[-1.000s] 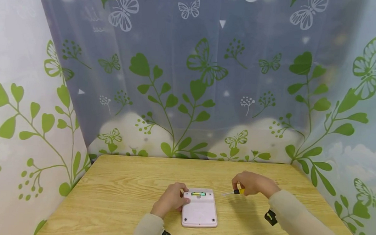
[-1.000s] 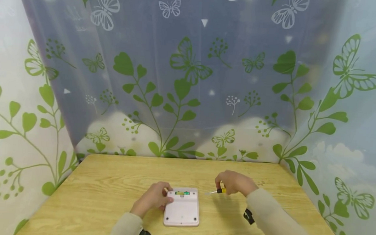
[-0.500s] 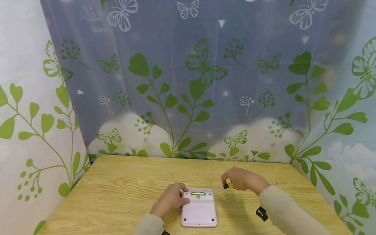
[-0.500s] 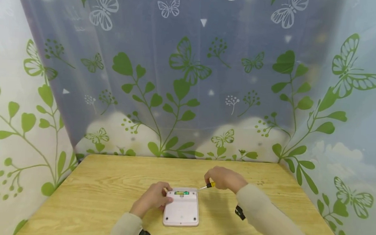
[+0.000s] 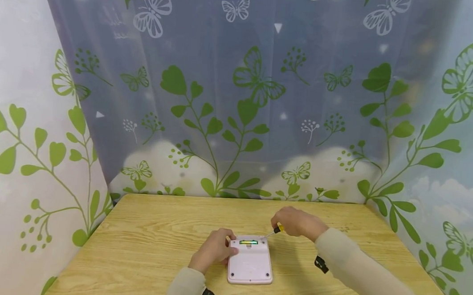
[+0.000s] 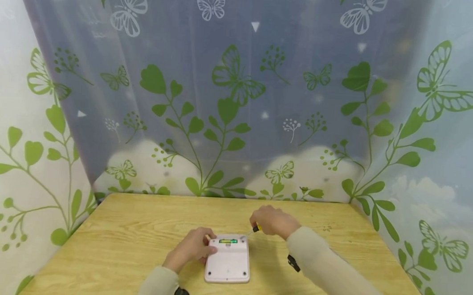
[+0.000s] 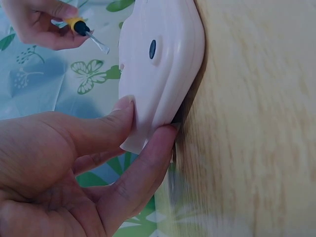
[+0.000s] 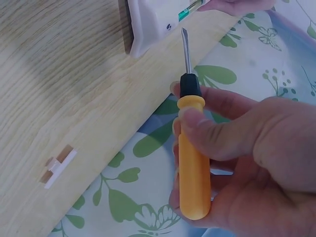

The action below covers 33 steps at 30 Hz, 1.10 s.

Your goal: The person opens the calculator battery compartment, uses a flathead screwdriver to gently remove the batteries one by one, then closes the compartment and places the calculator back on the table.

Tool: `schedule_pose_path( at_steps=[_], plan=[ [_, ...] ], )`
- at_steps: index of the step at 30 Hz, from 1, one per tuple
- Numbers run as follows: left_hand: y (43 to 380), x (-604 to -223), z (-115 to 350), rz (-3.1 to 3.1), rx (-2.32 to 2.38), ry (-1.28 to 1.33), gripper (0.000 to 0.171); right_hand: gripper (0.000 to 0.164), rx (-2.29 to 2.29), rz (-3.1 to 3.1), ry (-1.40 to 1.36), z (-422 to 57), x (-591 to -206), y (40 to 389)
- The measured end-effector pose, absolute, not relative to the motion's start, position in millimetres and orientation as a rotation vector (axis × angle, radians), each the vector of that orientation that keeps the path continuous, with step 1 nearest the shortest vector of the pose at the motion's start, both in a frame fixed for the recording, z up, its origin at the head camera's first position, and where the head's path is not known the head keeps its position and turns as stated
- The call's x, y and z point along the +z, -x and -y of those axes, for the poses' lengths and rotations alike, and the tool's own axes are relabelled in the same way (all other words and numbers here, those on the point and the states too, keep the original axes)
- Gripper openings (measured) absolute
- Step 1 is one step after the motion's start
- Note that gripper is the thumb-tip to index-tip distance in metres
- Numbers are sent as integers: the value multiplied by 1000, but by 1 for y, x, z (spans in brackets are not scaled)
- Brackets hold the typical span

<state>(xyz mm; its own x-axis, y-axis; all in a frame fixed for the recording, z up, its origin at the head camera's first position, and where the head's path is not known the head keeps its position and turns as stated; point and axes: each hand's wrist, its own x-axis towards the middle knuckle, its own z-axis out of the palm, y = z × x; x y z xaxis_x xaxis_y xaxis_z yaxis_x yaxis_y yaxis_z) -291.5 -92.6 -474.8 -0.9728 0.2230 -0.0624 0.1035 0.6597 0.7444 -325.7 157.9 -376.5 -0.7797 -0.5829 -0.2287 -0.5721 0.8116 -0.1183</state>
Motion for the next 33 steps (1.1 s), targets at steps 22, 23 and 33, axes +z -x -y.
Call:
schedule_pose_path(
  at_steps=[22,23,33],
  plan=[
    [292,-476,93,-2727,1214,-282,29,38,123,-2807,806,-130,-373,319],
    [292,-475,93,-2728,1213,-280,29,40,125,-2810,804,-129,-373,319],
    [291,-475,93,-2726,1215,-275,29,44,224,-2824,810,-118,-369,315]
  ],
)
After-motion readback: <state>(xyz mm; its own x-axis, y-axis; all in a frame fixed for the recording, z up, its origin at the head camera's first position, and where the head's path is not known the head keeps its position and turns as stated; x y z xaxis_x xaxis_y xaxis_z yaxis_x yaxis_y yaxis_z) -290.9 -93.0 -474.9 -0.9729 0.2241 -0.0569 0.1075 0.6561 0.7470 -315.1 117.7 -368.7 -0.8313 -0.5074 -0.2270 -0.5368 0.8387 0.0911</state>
